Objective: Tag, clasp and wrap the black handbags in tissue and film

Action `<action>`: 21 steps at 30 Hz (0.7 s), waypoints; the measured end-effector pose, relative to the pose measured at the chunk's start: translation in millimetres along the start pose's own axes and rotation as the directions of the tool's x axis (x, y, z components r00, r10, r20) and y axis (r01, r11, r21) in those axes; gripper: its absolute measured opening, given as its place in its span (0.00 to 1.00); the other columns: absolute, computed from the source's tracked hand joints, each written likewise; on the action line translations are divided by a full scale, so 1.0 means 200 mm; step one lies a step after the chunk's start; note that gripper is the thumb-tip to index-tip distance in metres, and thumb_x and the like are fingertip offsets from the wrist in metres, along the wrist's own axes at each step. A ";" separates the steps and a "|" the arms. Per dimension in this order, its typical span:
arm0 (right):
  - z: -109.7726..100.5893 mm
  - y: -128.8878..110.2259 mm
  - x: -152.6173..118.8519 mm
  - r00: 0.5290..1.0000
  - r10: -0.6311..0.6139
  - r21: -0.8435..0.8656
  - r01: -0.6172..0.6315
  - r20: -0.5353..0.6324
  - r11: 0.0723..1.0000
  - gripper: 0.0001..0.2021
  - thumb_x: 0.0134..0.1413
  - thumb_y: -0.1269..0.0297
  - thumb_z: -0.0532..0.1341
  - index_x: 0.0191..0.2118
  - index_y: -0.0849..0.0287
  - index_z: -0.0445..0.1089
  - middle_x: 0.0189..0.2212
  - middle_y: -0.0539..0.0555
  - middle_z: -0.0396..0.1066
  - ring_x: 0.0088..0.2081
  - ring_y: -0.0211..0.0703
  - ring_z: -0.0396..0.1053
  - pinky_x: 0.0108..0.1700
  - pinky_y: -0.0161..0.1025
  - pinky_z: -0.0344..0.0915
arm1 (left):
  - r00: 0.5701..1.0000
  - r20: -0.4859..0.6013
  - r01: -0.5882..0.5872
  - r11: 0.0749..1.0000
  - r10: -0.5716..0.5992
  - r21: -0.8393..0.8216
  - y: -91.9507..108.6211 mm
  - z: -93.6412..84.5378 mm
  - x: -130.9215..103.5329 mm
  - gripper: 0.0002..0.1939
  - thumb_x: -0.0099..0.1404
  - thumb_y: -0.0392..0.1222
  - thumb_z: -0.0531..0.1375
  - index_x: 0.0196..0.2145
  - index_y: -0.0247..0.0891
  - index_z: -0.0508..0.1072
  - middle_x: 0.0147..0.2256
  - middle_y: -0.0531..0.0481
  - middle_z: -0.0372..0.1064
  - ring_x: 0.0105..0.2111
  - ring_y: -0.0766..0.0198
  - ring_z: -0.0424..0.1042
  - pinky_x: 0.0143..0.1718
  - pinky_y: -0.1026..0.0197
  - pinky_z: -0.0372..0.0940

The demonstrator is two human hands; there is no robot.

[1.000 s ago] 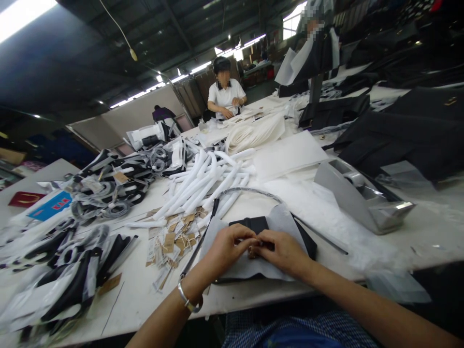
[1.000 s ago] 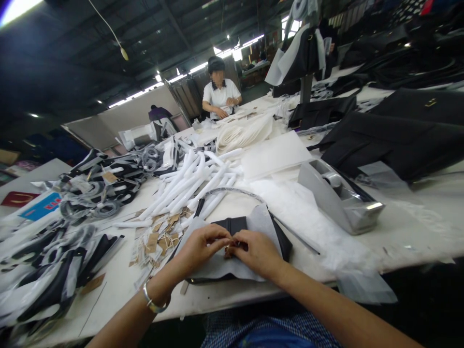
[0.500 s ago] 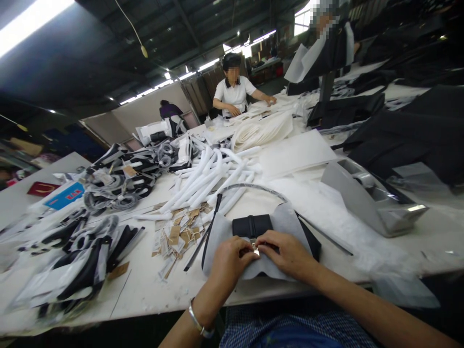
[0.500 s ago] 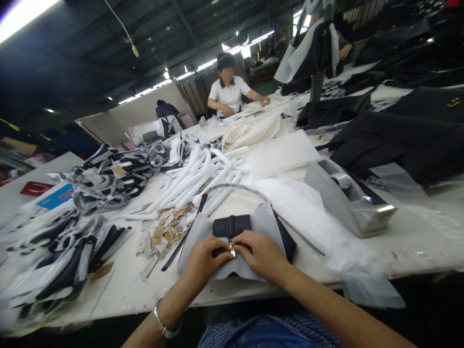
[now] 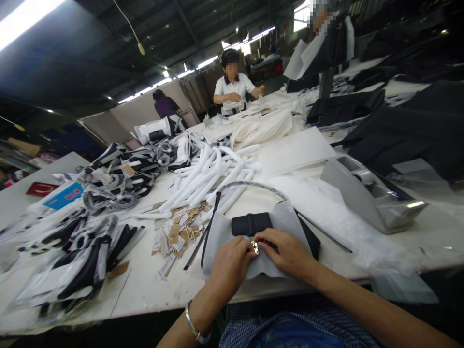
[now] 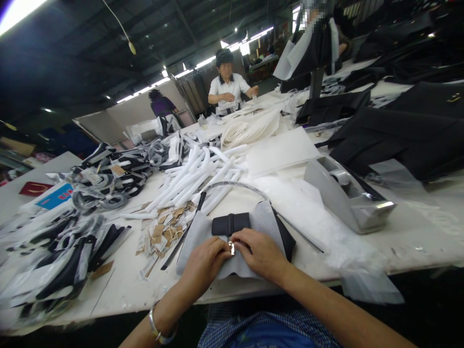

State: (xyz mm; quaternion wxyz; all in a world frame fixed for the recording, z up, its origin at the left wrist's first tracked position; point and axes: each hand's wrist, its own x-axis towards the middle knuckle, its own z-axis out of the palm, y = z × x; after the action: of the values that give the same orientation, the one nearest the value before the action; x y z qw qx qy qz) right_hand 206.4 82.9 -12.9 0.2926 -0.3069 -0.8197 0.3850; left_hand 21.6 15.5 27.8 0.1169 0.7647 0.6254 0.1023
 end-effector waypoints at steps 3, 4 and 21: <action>0.00 0.00 0.00 1.000 -0.020 0.021 0.020 0.003 1.000 0.10 0.65 0.69 0.56 0.46 0.55 0.73 0.41 0.53 0.75 0.43 0.46 0.71 0.47 0.41 0.65 | 0.999 -0.040 -0.029 0.999 0.031 0.037 0.00 0.01 -0.01 0.04 0.72 0.37 0.57 0.37 0.39 0.70 0.35 0.50 0.71 0.36 0.60 0.72 0.35 0.60 0.63; 0.00 0.00 0.00 1.000 -0.023 0.022 0.023 0.000 0.999 0.10 0.65 0.70 0.56 0.46 0.55 0.73 0.41 0.53 0.74 0.43 0.46 0.71 0.47 0.41 0.65 | 0.998 -0.052 -0.044 0.998 0.047 0.054 0.00 0.02 -0.01 0.04 0.72 0.37 0.57 0.37 0.38 0.70 0.35 0.50 0.71 0.36 0.59 0.72 0.35 0.59 0.63; 0.04 0.02 -0.01 0.998 -0.054 -0.064 0.053 -0.011 0.997 0.09 0.66 0.69 0.54 0.43 0.58 0.72 0.38 0.54 0.73 0.42 0.46 0.70 0.45 0.41 0.64 | 0.992 -0.016 0.118 0.960 -0.126 -0.252 0.08 -0.01 0.01 0.21 0.66 0.31 0.60 0.55 0.44 0.66 0.35 0.54 0.79 0.33 0.60 0.78 0.33 0.63 0.66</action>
State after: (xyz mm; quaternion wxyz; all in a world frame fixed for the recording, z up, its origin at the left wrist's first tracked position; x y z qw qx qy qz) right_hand 202.7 79.7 -20.2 0.2980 -0.2966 -0.8377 0.3486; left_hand 36.3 14.8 34.1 0.2087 0.7021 0.6551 0.1852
